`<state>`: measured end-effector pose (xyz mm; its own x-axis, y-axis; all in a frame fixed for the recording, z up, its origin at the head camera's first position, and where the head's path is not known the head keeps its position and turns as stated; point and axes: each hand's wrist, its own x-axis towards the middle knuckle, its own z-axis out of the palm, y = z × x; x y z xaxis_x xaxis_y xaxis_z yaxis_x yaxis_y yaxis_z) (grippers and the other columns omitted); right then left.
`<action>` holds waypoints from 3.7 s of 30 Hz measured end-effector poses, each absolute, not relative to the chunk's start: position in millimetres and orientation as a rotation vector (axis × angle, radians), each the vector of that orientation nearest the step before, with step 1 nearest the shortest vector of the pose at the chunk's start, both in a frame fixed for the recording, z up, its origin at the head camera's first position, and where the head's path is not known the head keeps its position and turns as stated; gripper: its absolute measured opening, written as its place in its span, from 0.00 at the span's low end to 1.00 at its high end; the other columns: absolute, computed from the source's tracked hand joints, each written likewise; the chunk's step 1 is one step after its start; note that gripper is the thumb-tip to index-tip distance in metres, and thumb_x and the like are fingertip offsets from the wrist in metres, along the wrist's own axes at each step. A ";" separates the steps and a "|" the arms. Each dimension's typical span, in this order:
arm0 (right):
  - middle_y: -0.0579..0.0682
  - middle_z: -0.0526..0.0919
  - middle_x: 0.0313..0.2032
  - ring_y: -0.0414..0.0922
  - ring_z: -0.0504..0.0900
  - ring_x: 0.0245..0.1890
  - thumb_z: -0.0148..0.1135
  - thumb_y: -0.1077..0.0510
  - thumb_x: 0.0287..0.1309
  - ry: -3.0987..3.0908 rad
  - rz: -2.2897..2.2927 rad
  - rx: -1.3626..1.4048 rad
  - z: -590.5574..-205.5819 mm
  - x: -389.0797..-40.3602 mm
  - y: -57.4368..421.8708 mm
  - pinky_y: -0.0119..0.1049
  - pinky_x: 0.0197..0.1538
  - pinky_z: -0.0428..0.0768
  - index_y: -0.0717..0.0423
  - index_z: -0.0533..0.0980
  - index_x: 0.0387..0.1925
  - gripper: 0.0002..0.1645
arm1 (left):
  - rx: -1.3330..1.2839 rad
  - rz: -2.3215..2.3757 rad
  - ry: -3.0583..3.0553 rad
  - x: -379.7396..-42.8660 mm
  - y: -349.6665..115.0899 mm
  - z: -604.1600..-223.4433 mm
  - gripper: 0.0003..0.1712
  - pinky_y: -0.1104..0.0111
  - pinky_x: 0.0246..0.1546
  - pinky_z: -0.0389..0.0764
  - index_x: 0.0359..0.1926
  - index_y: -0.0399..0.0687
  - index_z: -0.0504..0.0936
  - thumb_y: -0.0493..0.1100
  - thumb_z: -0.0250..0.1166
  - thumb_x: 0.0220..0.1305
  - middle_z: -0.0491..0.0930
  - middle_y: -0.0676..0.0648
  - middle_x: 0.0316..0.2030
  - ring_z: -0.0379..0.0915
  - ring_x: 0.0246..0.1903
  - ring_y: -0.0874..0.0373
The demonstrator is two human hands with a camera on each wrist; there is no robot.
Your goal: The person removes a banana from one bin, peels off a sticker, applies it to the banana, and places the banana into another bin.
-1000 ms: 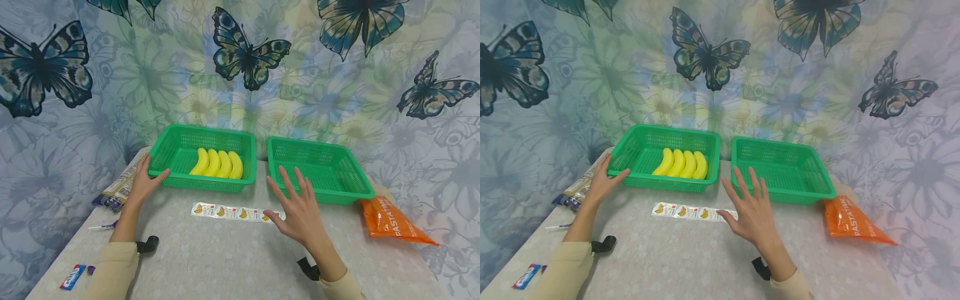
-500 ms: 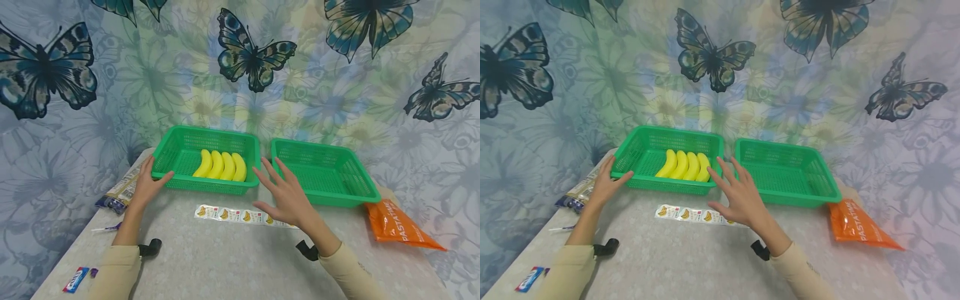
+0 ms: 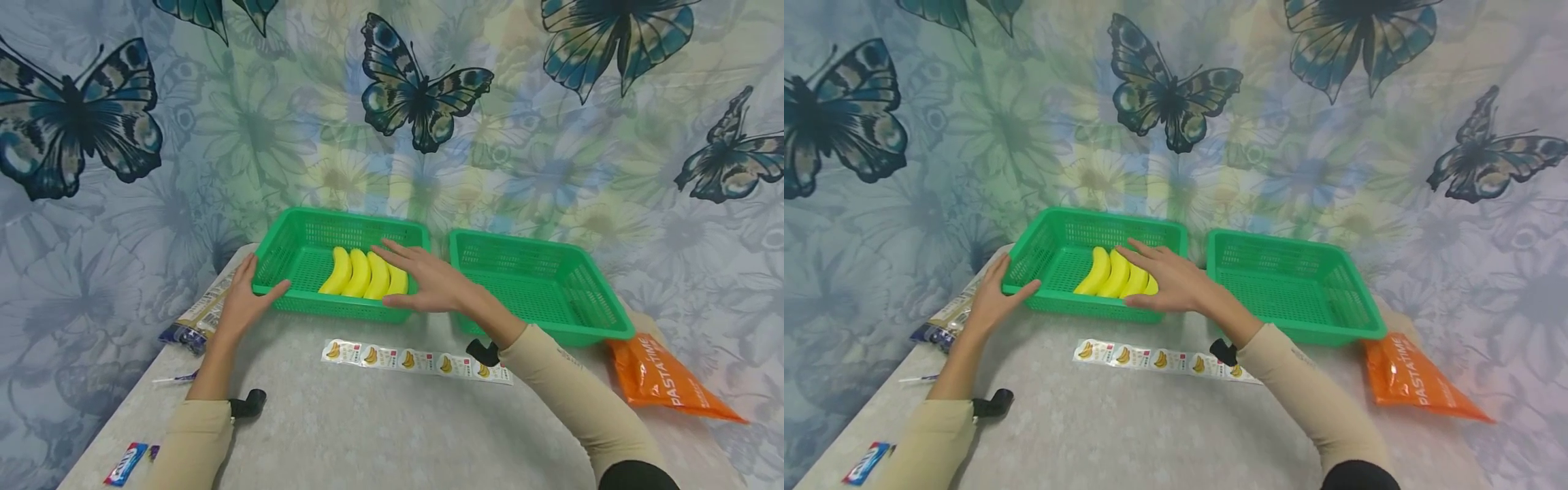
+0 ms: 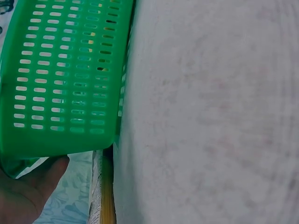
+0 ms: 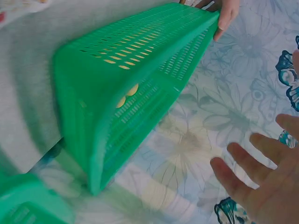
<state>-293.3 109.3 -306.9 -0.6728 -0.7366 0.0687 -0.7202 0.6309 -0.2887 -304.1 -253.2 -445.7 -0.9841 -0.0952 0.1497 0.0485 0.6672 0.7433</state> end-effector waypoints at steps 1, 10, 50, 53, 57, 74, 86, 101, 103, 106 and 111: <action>0.45 0.49 0.77 0.54 0.53 0.76 0.60 0.36 0.61 2.751 -0.477 -1.254 -304.8 -299.1 104.0 0.60 0.73 0.57 0.38 0.48 0.77 0.49 | 0.041 -1.207 -2.703 -303.7 -252.9 -445.8 0.60 0.29 0.64 0.50 0.78 0.46 0.37 0.70 0.58 0.62 0.32 0.43 0.78 0.36 0.74 0.31; 0.52 0.72 0.66 0.51 0.75 0.60 0.67 0.44 0.57 2.634 -0.617 -1.100 -297.7 -360.6 61.1 0.47 0.59 0.78 0.44 0.56 0.75 0.48 | 0.043 -1.182 -2.671 -303.4 -252.5 -441.2 0.60 0.30 0.65 0.51 0.78 0.46 0.39 0.68 0.61 0.60 0.35 0.43 0.78 0.37 0.75 0.33; 0.54 0.81 0.48 0.40 0.81 0.35 0.65 0.38 0.58 2.577 -0.419 -0.690 -386.5 -473.8 -12.3 0.36 0.49 0.81 0.61 0.75 0.53 0.34 | 0.031 -1.149 -2.628 -300.6 -254.1 -456.4 0.59 0.33 0.65 0.57 0.78 0.48 0.44 0.64 0.65 0.58 0.42 0.43 0.78 0.44 0.74 0.34; 0.46 0.71 0.21 0.36 0.65 0.16 0.63 0.37 0.59 2.591 -0.317 -0.666 -389.9 -475.3 -21.3 0.30 0.33 0.76 0.55 0.71 0.20 0.28 | 0.032 -1.153 -2.625 -299.5 -254.4 -454.7 0.59 0.33 0.65 0.57 0.78 0.47 0.44 0.64 0.66 0.57 0.42 0.43 0.78 0.44 0.74 0.34; 0.44 0.65 0.11 0.39 0.68 0.14 0.63 0.38 0.60 2.619 -0.295 -0.645 -391.9 -474.5 -31.0 0.32 0.32 0.77 0.49 0.64 0.12 0.31 | 0.037 -1.158 -2.614 -298.6 -254.8 -452.8 0.59 0.33 0.65 0.57 0.78 0.46 0.44 0.63 0.67 0.57 0.43 0.42 0.77 0.44 0.74 0.34; 0.52 0.78 0.40 0.42 0.85 0.34 0.66 0.39 0.57 2.579 -0.272 -0.508 -398.8 -468.4 -47.1 0.29 0.37 0.83 0.57 0.71 0.48 0.30 | 0.042 -1.123 -2.637 -299.8 -252.9 -452.9 0.59 0.34 0.66 0.58 0.78 0.48 0.44 0.65 0.65 0.57 0.42 0.44 0.78 0.45 0.74 0.34; 0.55 0.78 0.43 0.43 0.85 0.28 0.70 0.43 0.55 2.558 -0.414 -0.456 -403.8 -467.6 -53.2 0.29 0.32 0.85 0.60 0.71 0.50 0.31 | 0.068 -1.120 -2.627 -298.7 -258.0 -453.5 0.60 0.34 0.67 0.57 0.78 0.47 0.45 0.65 0.67 0.55 0.43 0.44 0.78 0.44 0.74 0.35; 0.53 0.78 0.25 0.46 0.86 0.26 0.75 0.46 0.50 2.571 -0.670 -0.340 -404.8 -471.3 -38.3 0.33 0.32 0.86 0.57 0.70 0.27 0.24 | 0.079 -1.139 -2.641 -302.9 -253.1 -454.2 0.62 0.34 0.67 0.55 0.78 0.49 0.44 0.67 0.67 0.54 0.43 0.44 0.78 0.43 0.74 0.35; 0.53 0.79 0.25 0.47 0.88 0.27 0.75 0.47 0.49 2.576 -0.707 -0.323 -402.7 -470.6 -36.4 0.34 0.33 0.86 0.58 0.70 0.28 0.24 | 0.082 -1.148 -2.643 -302.9 -252.8 -454.2 0.62 0.34 0.68 0.55 0.78 0.50 0.44 0.68 0.66 0.54 0.42 0.44 0.78 0.43 0.75 0.35; 0.54 0.80 0.27 0.48 0.88 0.28 0.76 0.47 0.49 2.581 -0.721 -0.311 -399.9 -468.5 -35.0 0.35 0.35 0.87 0.59 0.71 0.30 0.24 | 0.091 -1.162 -2.648 -301.8 -253.2 -453.9 0.61 0.34 0.67 0.55 0.78 0.51 0.43 0.68 0.66 0.54 0.41 0.45 0.78 0.42 0.75 0.36; 0.54 0.83 0.22 0.49 0.88 0.29 0.75 0.46 0.49 2.630 -0.674 -0.302 -389.7 -465.2 -28.7 0.37 0.38 0.87 0.58 0.74 0.24 0.23 | 0.092 -1.154 -2.657 -303.8 -250.8 -452.0 0.61 0.35 0.68 0.55 0.78 0.50 0.44 0.69 0.65 0.54 0.41 0.45 0.78 0.42 0.75 0.36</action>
